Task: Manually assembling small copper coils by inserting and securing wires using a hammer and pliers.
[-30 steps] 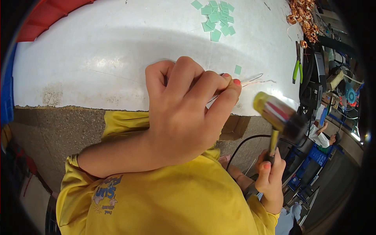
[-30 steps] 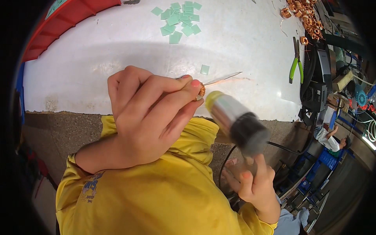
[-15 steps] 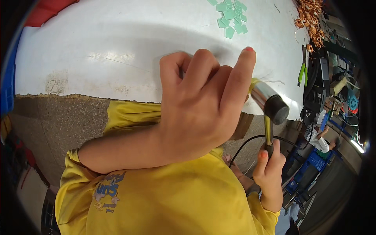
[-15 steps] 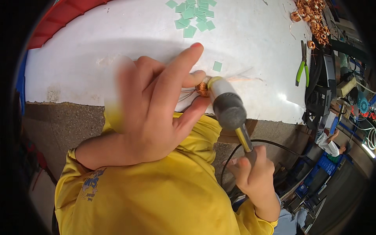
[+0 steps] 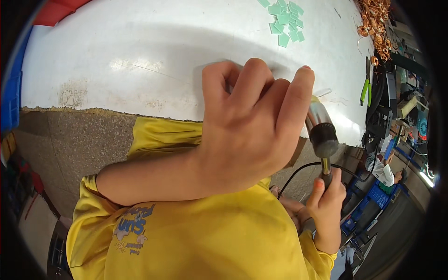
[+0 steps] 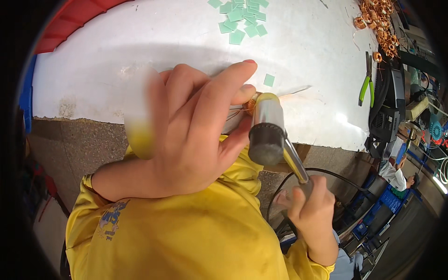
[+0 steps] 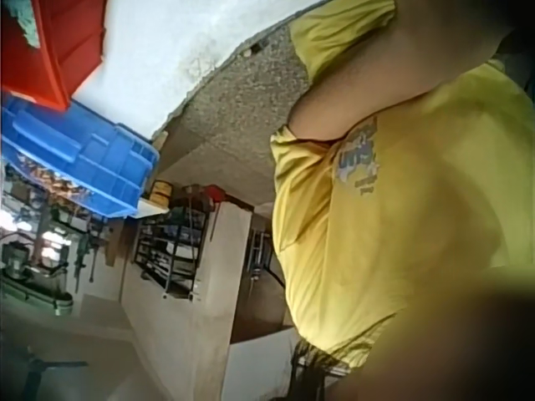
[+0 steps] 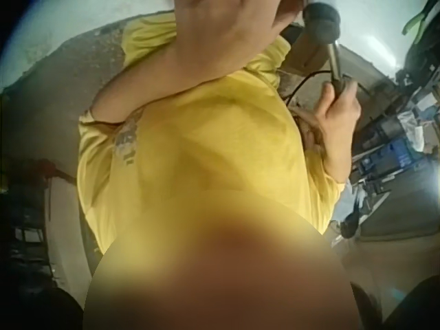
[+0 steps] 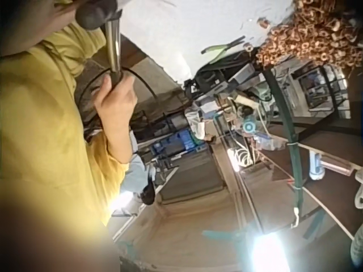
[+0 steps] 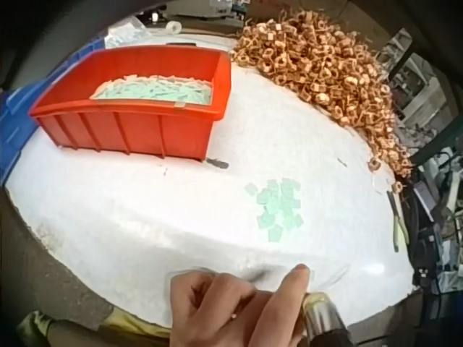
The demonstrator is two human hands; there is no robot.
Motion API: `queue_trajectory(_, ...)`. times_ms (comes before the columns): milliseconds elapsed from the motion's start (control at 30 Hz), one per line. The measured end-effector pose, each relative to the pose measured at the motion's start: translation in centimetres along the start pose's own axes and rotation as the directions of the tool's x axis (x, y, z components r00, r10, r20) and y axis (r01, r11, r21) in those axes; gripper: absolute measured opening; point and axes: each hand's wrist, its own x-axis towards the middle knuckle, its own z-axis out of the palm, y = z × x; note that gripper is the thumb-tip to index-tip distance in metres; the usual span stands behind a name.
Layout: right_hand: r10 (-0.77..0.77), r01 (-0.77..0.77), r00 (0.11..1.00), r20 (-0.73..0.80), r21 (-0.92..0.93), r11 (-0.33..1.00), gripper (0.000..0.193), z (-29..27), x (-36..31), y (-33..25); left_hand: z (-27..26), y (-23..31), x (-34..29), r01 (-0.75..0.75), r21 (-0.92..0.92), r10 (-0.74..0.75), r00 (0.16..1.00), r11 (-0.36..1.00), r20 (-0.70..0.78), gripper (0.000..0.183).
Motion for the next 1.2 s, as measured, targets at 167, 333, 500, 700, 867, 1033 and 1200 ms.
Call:
queue_trajectory(167,0.09,-0.076,0.989,-0.116,0.118,0.99,0.014,-0.1,-0.4,0.5,0.0,0.0,-0.2,0.007,0.01,-0.007,1.0,1.0,-0.001,0.052)
queue_trajectory(333,0.089,-0.088,0.995,-0.034,0.014,0.996,0.011,-0.1,-0.1,0.1,0.1,0.1,-0.1,0.023,0.021,-0.023,1.0,1.0,0.003,0.05)
queue_trajectory(500,0.032,-0.03,0.99,-0.135,0.017,0.999,0.016,-0.1,-0.9,1.1,0.7,0.2,-0.2,-0.013,-0.001,0.013,0.998,1.0,-0.053,0.048)
queue_trajectory(700,0.213,-0.205,0.975,-0.061,0.119,0.971,0.029,-0.5,-0.5,1.4,-0.2,-0.4,0.1,-0.017,0.041,0.018,1.0,0.999,-0.018,0.041)
queue_trajectory(867,0.404,-0.181,0.863,-0.302,0.562,0.807,0.034,1.9,-1.1,3.5,-1.3,1.1,0.2,-0.139,0.156,0.145,0.989,0.978,-0.024,0.022)
queue_trajectory(1033,0.397,-0.076,0.841,-0.368,0.647,0.759,0.029,5.1,1.2,6.9,-10.5,-0.8,7.6,-0.12,0.239,0.214,0.882,0.964,-0.42,0.023)
queue_trajectory(1200,0.325,-0.045,0.86,-0.394,0.576,0.817,0.026,2.6,1.6,4.8,-25.3,-9.4,17.8,0.216,0.438,0.243,0.586,0.873,-0.773,0.026)
